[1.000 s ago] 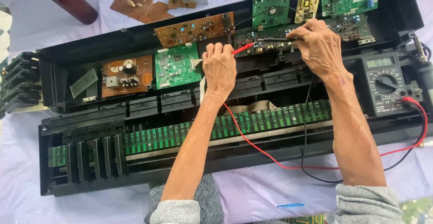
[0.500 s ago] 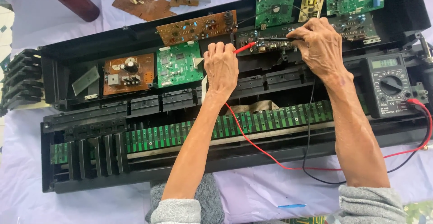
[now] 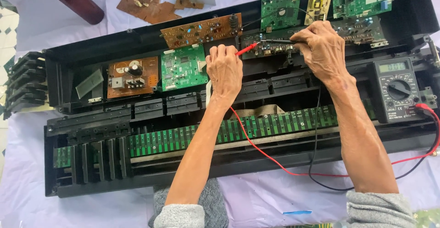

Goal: Testing electronic components on a keyboard circuit board using a multimeter and cleaning with a brush.

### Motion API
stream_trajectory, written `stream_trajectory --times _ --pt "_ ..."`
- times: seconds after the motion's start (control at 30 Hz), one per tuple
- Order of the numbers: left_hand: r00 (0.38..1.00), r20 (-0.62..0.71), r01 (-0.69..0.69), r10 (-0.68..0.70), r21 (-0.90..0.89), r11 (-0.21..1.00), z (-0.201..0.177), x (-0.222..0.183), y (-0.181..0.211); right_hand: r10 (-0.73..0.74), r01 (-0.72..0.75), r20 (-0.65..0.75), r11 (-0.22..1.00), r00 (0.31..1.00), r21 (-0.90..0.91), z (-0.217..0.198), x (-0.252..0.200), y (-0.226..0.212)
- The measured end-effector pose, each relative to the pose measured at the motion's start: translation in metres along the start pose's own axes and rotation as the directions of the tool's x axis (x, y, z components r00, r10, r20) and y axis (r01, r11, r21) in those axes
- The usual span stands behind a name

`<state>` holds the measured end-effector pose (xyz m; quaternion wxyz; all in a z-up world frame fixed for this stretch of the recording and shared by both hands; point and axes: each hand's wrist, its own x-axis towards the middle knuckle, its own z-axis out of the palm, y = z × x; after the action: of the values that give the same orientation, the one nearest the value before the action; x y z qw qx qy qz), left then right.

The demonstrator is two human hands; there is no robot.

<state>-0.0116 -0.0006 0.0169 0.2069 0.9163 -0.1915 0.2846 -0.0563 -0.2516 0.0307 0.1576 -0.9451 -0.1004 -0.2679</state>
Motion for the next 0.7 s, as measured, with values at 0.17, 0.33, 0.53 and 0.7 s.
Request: stream_trajectory --times 0.17,0.33,0.53,0.7 --pt "1.000 0.007 0.011 -0.011 0.026 1.000 0.002 0.000 -0.001 -0.018 0.019 0.007 0.999 1.000 -0.041 0.006 0.000 0.002" --pt "1.000 0.012 0.010 -0.010 0.001 1.000 0.000 0.000 0.000 -0.011 0.010 -0.011 0.998 1.000 -0.060 0.006 -0.001 0.007" --pt "0.999 -0.026 -0.025 0.025 -0.007 1.000 0.000 0.002 0.001 -0.015 0.014 -0.004 0.994 1.000 -0.104 -0.002 -0.003 0.013" --pt "0.997 -0.056 -0.049 0.048 -0.016 0.999 -0.001 0.002 0.002 0.002 -0.002 -0.012 0.997 1.000 -0.072 -0.012 -0.003 0.008"
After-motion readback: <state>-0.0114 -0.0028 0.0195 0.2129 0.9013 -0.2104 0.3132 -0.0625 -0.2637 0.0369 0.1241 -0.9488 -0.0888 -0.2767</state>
